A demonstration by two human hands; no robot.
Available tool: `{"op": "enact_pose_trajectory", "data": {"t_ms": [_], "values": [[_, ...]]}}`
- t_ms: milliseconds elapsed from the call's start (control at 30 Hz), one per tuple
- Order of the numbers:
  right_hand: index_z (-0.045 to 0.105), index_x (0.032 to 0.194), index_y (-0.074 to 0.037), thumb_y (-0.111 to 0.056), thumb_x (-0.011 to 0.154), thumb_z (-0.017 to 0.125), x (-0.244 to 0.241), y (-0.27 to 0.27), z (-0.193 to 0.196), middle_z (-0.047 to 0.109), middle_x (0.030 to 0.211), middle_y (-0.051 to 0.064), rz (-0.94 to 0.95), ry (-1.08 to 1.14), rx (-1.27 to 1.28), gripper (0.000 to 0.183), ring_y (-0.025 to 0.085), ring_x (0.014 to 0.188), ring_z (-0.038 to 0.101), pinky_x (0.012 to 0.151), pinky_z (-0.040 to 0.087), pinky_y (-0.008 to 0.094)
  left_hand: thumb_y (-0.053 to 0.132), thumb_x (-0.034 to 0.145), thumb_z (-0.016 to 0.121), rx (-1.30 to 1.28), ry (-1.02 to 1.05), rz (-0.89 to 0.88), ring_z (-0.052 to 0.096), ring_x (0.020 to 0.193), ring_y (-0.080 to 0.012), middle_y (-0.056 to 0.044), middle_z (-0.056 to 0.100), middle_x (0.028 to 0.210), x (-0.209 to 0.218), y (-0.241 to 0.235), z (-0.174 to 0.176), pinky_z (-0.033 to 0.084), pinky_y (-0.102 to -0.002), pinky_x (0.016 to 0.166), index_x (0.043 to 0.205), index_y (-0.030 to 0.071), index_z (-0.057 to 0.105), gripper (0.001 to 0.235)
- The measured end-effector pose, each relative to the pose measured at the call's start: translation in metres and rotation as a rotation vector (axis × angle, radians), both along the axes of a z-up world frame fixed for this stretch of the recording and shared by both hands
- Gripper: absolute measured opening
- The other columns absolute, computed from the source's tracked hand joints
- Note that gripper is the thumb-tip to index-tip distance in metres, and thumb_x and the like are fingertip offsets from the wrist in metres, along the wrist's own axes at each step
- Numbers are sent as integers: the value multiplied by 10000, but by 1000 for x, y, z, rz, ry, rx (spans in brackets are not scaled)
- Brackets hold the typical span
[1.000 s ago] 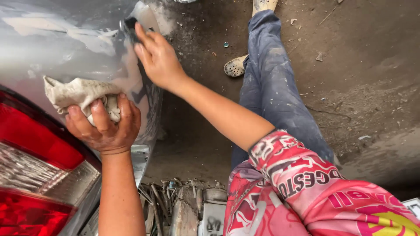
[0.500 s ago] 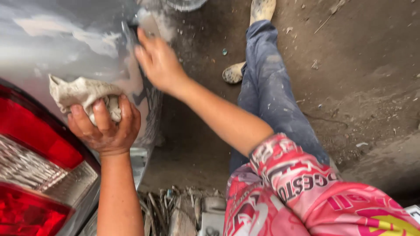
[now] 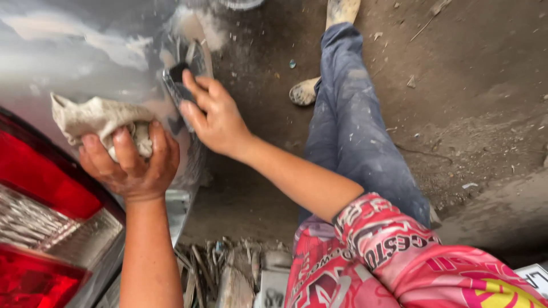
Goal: The person scrubs the rear bumper of a silver car using a black sponge and a white cloth. They repeatedly dip the sponge into a bucket of soapy water and wipe the car's surface, focusing on the area around the taillight.
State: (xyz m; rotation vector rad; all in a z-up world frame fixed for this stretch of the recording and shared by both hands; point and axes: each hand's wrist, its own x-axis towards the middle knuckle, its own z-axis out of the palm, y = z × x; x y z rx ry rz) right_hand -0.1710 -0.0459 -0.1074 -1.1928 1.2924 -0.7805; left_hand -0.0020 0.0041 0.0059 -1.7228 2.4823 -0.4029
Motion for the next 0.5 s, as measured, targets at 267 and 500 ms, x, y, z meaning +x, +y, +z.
{"op": "enact_pose_trajectory", "data": {"t_ms": [267, 500], "values": [[546, 1484, -43, -305, 1039, 645, 11, -33, -27, 657, 1128, 202, 109, 230, 68, 526, 355, 1084, 641, 1003, 525, 423, 201, 932, 622, -12, -15, 1, 332, 1493, -520, -163, 341, 1616, 0, -1, 0, 421, -699, 1122, 1284, 172, 725, 368], [469, 1503, 11, -267, 1056, 605, 13, -37, -21, 604, 1253, 248, 48, 160, -109, 544, 392, 1131, 606, 1033, 513, 444, 196, 917, 632, 18, -8, -7, 334, 1487, -524, -169, 355, 1597, 3, 5, 2, 431, -706, 1133, 1275, 161, 722, 371]]}}
